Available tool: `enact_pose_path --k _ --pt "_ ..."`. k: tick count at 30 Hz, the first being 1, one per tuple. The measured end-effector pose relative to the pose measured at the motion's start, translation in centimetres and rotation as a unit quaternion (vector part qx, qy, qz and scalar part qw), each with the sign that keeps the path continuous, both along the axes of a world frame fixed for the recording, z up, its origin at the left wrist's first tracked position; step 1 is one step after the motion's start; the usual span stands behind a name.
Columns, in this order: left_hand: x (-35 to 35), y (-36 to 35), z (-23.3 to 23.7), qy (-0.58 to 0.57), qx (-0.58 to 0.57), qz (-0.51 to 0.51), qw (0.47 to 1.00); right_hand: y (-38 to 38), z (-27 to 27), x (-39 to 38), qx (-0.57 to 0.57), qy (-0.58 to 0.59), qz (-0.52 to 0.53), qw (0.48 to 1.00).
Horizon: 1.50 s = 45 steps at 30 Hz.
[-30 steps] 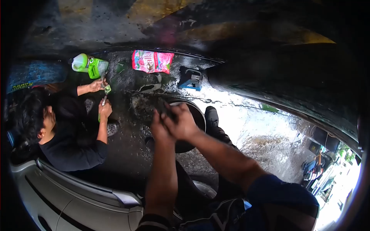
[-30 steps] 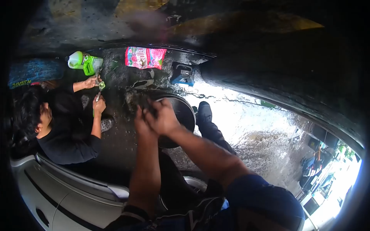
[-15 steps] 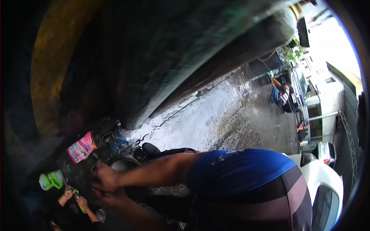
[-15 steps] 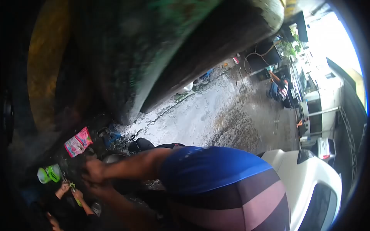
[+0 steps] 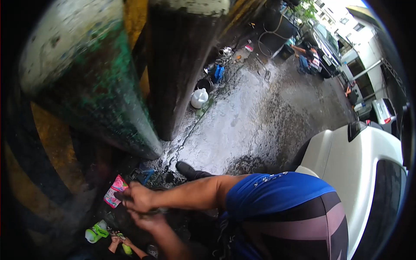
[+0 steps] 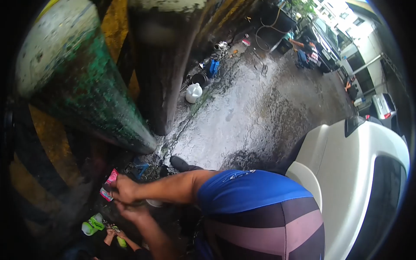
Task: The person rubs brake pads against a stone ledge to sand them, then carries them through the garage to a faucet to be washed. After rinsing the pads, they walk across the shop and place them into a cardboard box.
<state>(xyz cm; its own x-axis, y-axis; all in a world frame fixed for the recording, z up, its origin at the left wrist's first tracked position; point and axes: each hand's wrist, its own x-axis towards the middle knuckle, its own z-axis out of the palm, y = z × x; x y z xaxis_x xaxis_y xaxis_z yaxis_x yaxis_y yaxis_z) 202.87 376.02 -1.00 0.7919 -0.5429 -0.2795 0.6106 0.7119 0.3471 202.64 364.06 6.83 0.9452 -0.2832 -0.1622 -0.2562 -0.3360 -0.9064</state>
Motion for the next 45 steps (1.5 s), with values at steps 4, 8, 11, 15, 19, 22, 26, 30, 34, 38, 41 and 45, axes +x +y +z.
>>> enact_pose_path --k 4,8,11,15,19,22,26,30,34,38,41,45 --pt "-3.5 -6.9 4.1 0.065 0.143 -0.029 0.987 -3.7 -0.4 -8.8 -0.049 -0.087 -0.073 0.992" --pt "-9.4 -17.0 4.3 0.073 0.077 -0.142 0.984 -13.7 -2.1 -11.6 -0.007 -0.019 -0.329 0.944" --pt "-9.6 -26.6 6.5 0.089 0.218 -0.262 0.936 -20.2 0.9 -18.8 0.026 -0.032 -0.285 0.958" --pt "-19.7 -41.6 6.2 0.005 0.077 -0.339 0.938 -36.7 -1.3 -24.5 -0.006 -0.044 -0.462 0.886" --pt "-21.7 -58.8 5.0 -0.005 -0.088 -0.543 0.835 -46.0 3.4 -34.2 0.022 -0.022 -0.455 0.89" --pt "-30.8 -65.7 9.4 -0.02 0.051 -0.43 0.901 -57.4 3.1 -38.0 -0.056 -0.019 -0.571 0.819" --pt "-30.6 -79.6 6.4 -0.051 0.086 -0.484 0.869 -64.3 3.4 -42.0 -0.079 -0.003 -0.554 0.828" --pt "-38.7 -87.2 7.4 0.069 0.086 -0.465 0.878 -79.8 -0.1 -44.8 -0.057 -0.074 -0.63 0.771" --pt "-37.9 -101.6 3.7 0.009 0.12 -0.534 0.837 -86.7 -1.8 -47.2 -0.119 -0.017 -0.596 0.794" --pt "-43.4 -107.7 3.4 -0.015 0.07 -0.478 0.876 -102.1 -4.4 -49.8 0.076 -0.082 -0.675 0.729" --pt "-43.0 -115.8 2.6 0.049 0.168 -0.513 0.84 -102.1 -4.0 -50.9 -0.061 0.011 -0.604 0.795" --pt "-48.5 -121.5 2.7 0.045 0.121 -0.475 0.871 -115.6 -4.9 -54.7 0.034 0.035 -0.627 0.777"
